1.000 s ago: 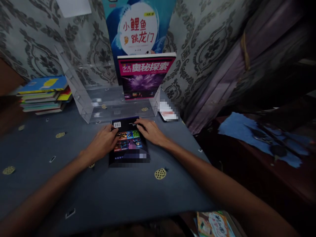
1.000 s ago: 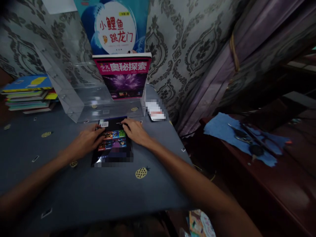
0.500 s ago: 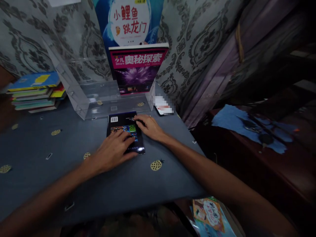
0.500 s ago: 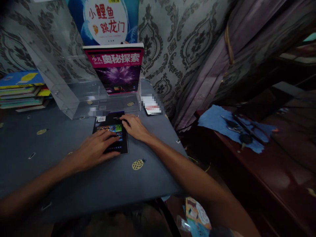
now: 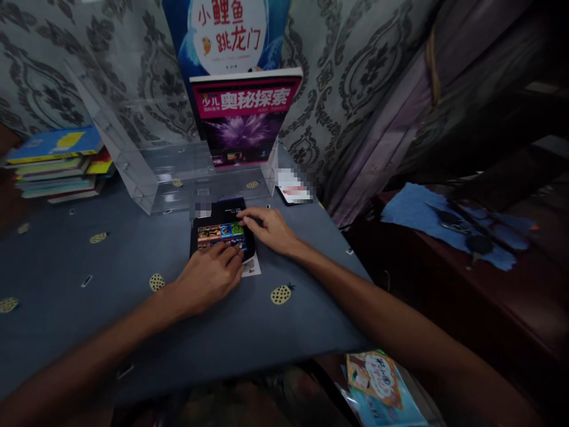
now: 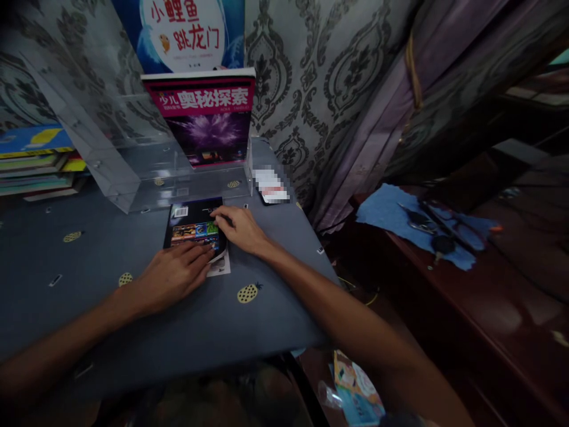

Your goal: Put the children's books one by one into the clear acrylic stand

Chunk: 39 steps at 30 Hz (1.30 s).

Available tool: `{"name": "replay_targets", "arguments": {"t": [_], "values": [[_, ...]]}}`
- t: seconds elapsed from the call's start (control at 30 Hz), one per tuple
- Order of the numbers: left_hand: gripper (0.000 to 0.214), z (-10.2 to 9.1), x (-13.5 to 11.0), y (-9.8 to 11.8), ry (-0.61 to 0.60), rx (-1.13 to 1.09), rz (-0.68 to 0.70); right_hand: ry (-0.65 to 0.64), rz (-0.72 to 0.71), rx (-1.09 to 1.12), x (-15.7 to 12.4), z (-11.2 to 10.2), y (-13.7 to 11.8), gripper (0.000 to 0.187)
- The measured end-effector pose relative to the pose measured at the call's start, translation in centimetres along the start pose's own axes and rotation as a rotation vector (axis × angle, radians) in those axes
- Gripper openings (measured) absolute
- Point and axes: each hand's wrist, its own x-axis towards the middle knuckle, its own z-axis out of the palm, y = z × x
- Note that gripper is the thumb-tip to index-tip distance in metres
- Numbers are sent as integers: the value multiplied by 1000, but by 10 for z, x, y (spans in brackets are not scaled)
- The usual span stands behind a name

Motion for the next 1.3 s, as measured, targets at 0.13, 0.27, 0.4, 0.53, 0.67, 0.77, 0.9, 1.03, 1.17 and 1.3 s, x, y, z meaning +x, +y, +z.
{"name": "replay_targets", "arguments": {"t": [0.13,0.27,0.4,0.53,0.67,0.77,0.9,1.03,1.17,1.3], "values": [[41,-3,1,0,-15,-6,-11,-3,34,93,-3,-4,-6,27],[41,-3,2,2,-23,-5,-12,-11,32,102,-7,-8,-14,26],[41,0,1,5,-58,28,-25,-73,0,135,-10,-12,-22,22],[40,1,0,5,-64,52,-4,-239,-11,166,-15,-17,-28,21],[34,-2,-2,0,-78,-39,7,-479,-44,121,-18,-20,-34,17],[30,-5,-2,-2,-82,-92,-2,-489,-58,51,-21,-20,-36,6],[31,-6,-2,0,-85,-93,-8,-379,-81,37,-23,-16,-30,11],[38,-1,-2,7,-36,-15,33,-131,-114,-113,-20,-5,-11,25],[39,7,-3,14,-28,22,61,-149,-114,-291,-11,4,5,47],[42,8,-3,15,-28,35,64,-211,-112,-352,-5,4,9,50]]}}
